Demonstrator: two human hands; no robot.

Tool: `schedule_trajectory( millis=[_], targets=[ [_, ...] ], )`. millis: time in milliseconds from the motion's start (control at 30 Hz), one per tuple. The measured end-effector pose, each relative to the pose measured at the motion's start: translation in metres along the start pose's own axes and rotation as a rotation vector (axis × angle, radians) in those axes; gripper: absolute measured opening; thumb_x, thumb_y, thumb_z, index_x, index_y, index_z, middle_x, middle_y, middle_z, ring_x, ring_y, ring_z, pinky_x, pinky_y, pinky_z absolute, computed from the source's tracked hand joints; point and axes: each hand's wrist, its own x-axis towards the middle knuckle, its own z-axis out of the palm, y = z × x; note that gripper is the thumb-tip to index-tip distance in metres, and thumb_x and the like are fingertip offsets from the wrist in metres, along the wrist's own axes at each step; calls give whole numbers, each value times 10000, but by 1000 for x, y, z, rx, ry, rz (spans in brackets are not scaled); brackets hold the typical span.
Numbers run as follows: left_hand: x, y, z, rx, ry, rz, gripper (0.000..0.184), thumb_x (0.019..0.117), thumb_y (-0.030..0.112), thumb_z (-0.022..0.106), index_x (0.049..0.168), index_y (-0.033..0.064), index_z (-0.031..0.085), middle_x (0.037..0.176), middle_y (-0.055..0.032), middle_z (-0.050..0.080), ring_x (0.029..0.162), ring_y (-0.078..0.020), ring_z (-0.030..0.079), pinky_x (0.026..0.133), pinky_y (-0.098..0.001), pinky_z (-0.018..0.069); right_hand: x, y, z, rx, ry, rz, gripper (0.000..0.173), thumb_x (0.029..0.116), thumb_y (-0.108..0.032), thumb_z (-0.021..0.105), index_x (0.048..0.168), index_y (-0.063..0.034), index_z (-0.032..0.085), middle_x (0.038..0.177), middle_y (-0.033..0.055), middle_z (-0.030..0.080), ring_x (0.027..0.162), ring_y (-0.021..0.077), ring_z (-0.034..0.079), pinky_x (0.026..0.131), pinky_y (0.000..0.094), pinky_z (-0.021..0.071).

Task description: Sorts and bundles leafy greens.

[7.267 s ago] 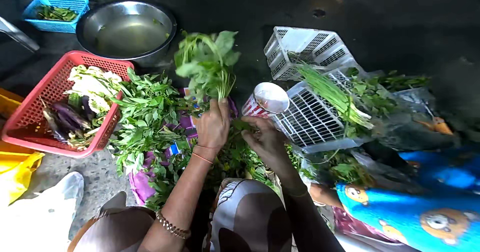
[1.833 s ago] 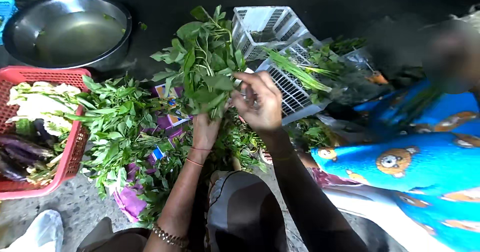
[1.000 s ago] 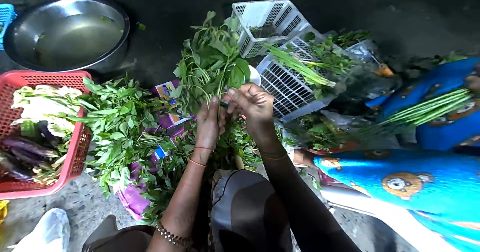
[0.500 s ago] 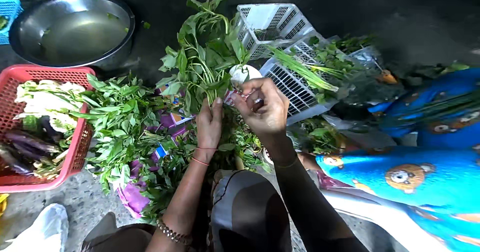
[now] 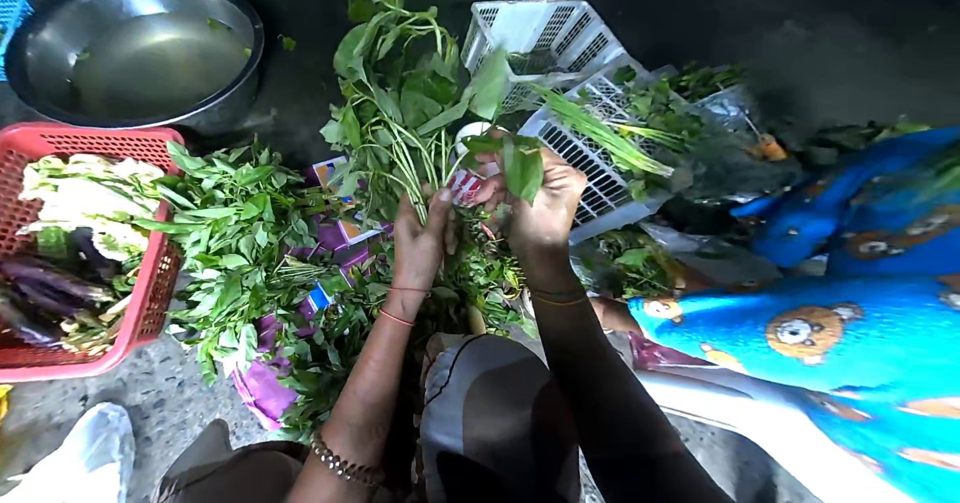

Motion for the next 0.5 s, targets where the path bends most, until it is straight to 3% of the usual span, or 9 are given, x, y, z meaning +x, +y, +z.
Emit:
schedule_trajectory(
  millis=[67,133,200,267,300,333,400,433,500],
  targets=[
    [0,2,3,-35,-8,-2,122,1089,249,506,1121,133,490,650,-23,494,433,-86,454,397,-205,437,11,4,2,50,103,59,145,1033,-39,542,1099,-1,665,930,55,773,524,57,639,455,202,535],
    [0,2,5,-55,-19,-3,93,1089,214,500,1118,127,487,640,-22,488,420,-75,427,378,-188,396,15,1,2,31,124,75,101,1045,-85,555,1017,-31,635,829,27,745,495,53,615,456,195,530],
    [-1,3,6,-63,-18,-20,83,1082,213,513,1122,140,507,629,-8,461,417,-60,386,372,-174,348,5,-5,-2,18,17,31,132,1084,-124,454,1084,-61,571,721,3,642,480,36,548,465,156,488],
    [-1,2,5,-64,-19,-19,78,1073,204,535,1120,146,511,621,-7,451,418,-58,376,373,-174,335,-4,-3,-6,51,-81,-51,167,1042,-87,427,1144,-66,557,699,35,612,475,81,528,443,190,463],
    [-1,2,4,-68,-18,-15,80,1067,182,544,1132,145,514,616,-9,455,417,-58,380,373,-174,338,-8,0,-8,36,-116,-105,194,1000,-65,460,1159,-72,571,789,45,636,509,91,554,441,201,480],
    [-1,2,4,-71,-17,-10,104,1058,145,549,1157,147,518,616,-12,465,417,-58,386,375,-174,344,-10,2,-9,-21,-144,-163,221,954,-53,502,1156,-81,588,974,46,643,599,85,587,472,198,506],
    [-1,3,2,-63,-15,-6,155,1047,94,542,1189,152,518,625,-14,483,418,-49,387,377,-166,344,-11,1,-12,-186,-157,-261,279,894,-87,530,1163,-75,606,1282,69,540,893,91,615,635,198,544],
    [-2,4,2,-57,-10,-2,161,1040,69,533,1180,149,524,623,-14,489,417,-44,386,375,-162,335,-10,-1,-13,-247,-134,-311,292,907,-117,527,1182,-60,607,1326,87,513,989,105,605,698,206,545],
    [-3,5,1,-27,-8,7,148,1040,75,547,1167,150,538,638,-18,505,416,-42,386,369,-158,329,-8,-14,-13,-364,-48,-380,280,977,-177,535,1199,-38,635,1264,85,513,978,87,580,697,179,508]
  ],
)
